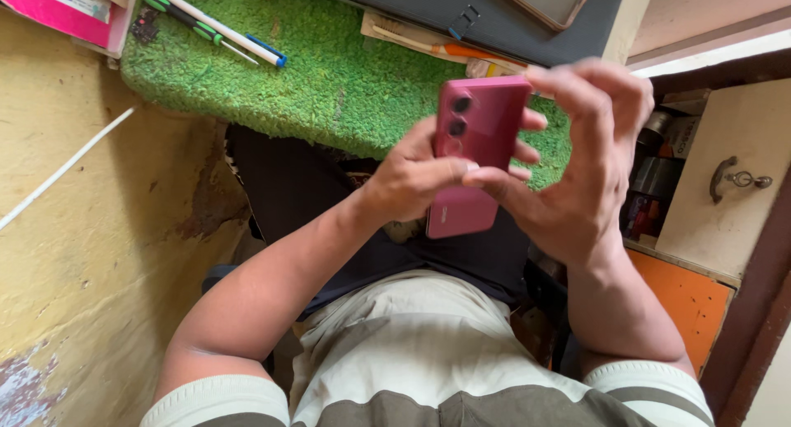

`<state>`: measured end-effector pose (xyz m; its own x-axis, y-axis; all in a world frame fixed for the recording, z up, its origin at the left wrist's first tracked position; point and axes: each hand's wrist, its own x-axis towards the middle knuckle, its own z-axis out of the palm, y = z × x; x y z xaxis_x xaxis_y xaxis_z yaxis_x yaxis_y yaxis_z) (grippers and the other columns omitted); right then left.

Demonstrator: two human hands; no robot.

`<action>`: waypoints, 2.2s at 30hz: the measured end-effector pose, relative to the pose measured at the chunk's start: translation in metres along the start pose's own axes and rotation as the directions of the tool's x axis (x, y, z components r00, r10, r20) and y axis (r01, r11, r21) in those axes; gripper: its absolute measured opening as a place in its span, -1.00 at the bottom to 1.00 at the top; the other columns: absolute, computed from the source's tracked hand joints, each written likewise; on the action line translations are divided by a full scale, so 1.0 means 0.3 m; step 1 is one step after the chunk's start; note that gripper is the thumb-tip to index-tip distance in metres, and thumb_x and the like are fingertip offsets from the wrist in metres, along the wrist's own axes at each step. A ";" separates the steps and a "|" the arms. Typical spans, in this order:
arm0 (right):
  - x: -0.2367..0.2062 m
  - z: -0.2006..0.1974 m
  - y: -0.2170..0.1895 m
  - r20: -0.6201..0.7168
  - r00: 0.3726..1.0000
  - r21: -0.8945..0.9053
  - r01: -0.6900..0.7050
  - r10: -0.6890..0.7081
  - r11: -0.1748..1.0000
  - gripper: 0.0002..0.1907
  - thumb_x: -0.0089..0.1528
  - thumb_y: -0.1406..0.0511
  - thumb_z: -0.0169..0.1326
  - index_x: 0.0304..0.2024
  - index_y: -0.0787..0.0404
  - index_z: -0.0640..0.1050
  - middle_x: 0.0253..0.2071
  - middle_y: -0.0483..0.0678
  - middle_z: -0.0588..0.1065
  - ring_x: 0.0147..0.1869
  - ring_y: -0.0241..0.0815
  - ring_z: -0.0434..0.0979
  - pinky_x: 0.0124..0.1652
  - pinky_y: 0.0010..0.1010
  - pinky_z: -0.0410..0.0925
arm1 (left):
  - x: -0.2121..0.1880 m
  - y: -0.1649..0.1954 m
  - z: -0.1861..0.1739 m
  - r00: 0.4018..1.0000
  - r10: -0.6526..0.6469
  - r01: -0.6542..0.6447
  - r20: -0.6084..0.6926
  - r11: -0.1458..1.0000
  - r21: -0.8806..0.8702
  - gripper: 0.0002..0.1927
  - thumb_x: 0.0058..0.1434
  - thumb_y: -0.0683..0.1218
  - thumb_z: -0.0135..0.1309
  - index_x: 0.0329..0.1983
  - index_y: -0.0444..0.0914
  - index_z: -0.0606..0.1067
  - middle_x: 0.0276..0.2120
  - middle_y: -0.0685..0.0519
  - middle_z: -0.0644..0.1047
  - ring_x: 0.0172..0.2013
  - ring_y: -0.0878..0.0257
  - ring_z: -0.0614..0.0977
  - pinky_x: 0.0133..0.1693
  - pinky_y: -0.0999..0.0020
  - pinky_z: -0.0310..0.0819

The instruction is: The person uses a screwdriver to tighten screws on the internal frame of a disassembled smartphone, then aligns the pink back cover onto the phone body and presses it into place. They then power on the phone and tap the setup screen, leaving the reassembled phone on the work mat.

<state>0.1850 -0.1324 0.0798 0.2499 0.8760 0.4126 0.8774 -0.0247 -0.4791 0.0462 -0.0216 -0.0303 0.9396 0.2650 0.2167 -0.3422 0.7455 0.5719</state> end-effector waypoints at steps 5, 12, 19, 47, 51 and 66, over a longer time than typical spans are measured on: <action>0.015 0.022 0.060 0.191 0.980 0.281 -0.103 0.050 0.954 -0.46 0.06 0.14 0.53 -0.04 0.22 0.60 -0.10 -0.06 0.47 0.04 -0.20 0.47 0.00 -0.37 0.41 | -0.030 -0.085 -0.008 0.976 -0.195 0.218 -0.098 0.885 0.412 -0.56 0.38 -0.35 0.01 0.32 -0.48 0.36 -0.04 -0.15 0.46 -0.05 0.25 0.48 0.08 0.25 0.48; -0.001 0.027 0.102 0.304 0.929 0.417 -0.329 0.211 0.847 -0.72 0.19 0.26 0.43 -0.13 0.25 0.68 -0.30 -0.14 0.52 -0.23 -0.37 0.47 -0.21 -0.55 0.34 | -0.004 -0.051 0.005 0.976 -0.217 0.211 0.036 0.971 0.115 -0.52 0.36 -0.34 -0.07 0.36 -0.39 0.30 0.12 -0.11 0.53 0.17 0.15 0.62 0.30 0.15 0.54; -0.005 0.053 0.127 0.309 0.905 0.540 -0.421 0.293 0.729 -0.75 0.50 0.27 0.10 -0.16 0.31 0.69 -0.45 -0.13 0.49 -0.39 -0.43 0.36 -0.35 -0.61 0.25 | -0.013 -0.036 0.027 0.952 -0.303 0.305 0.040 0.947 -0.102 -0.45 0.29 -0.32 -0.11 0.38 -0.47 0.29 0.09 -0.26 0.54 0.18 -0.01 0.62 0.34 0.00 0.50; -0.010 0.029 0.092 0.321 0.922 0.503 -0.358 0.215 0.787 -0.60 0.16 0.23 0.47 -0.10 0.29 0.59 -0.24 -0.17 0.53 -0.18 -0.45 0.49 -0.15 -0.63 0.38 | -0.032 -0.037 0.057 0.959 -0.270 0.265 -0.088 0.962 -0.056 -0.41 0.28 -0.36 -0.14 0.41 -0.44 0.20 0.17 -0.13 0.47 0.17 0.03 0.59 0.27 0.01 0.52; -0.027 0.039 0.097 0.355 0.885 0.623 -0.464 0.300 0.630 -0.73 0.28 0.24 0.38 -0.18 0.30 0.60 -0.32 -0.18 0.53 -0.29 -0.50 0.44 -0.27 -0.68 0.33 | -0.025 -0.040 0.057 0.969 -0.244 0.244 -0.047 0.970 -0.013 -0.46 0.35 -0.36 -0.13 0.42 -0.43 0.21 0.19 -0.14 0.47 0.23 0.09 0.56 0.33 0.00 0.53; -0.037 0.021 0.082 0.432 0.818 0.723 -0.566 0.379 0.396 -0.69 0.51 0.24 0.03 -0.12 0.39 0.61 -0.30 -0.13 0.56 -0.30 -0.47 0.46 -0.29 -0.65 0.34 | -0.050 -0.014 0.147 0.950 -0.305 0.274 -0.065 0.917 -0.291 -0.42 0.30 -0.31 -0.08 0.41 -0.43 0.20 0.17 -0.25 0.48 0.22 0.00 0.55 0.36 -0.16 0.45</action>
<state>0.2014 -0.1395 0.0584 0.3601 0.9155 -0.1793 -0.0904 -0.1570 -0.9835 0.0331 -0.0556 -0.0008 0.9978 0.0641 -0.0196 -0.0530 0.9339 0.3537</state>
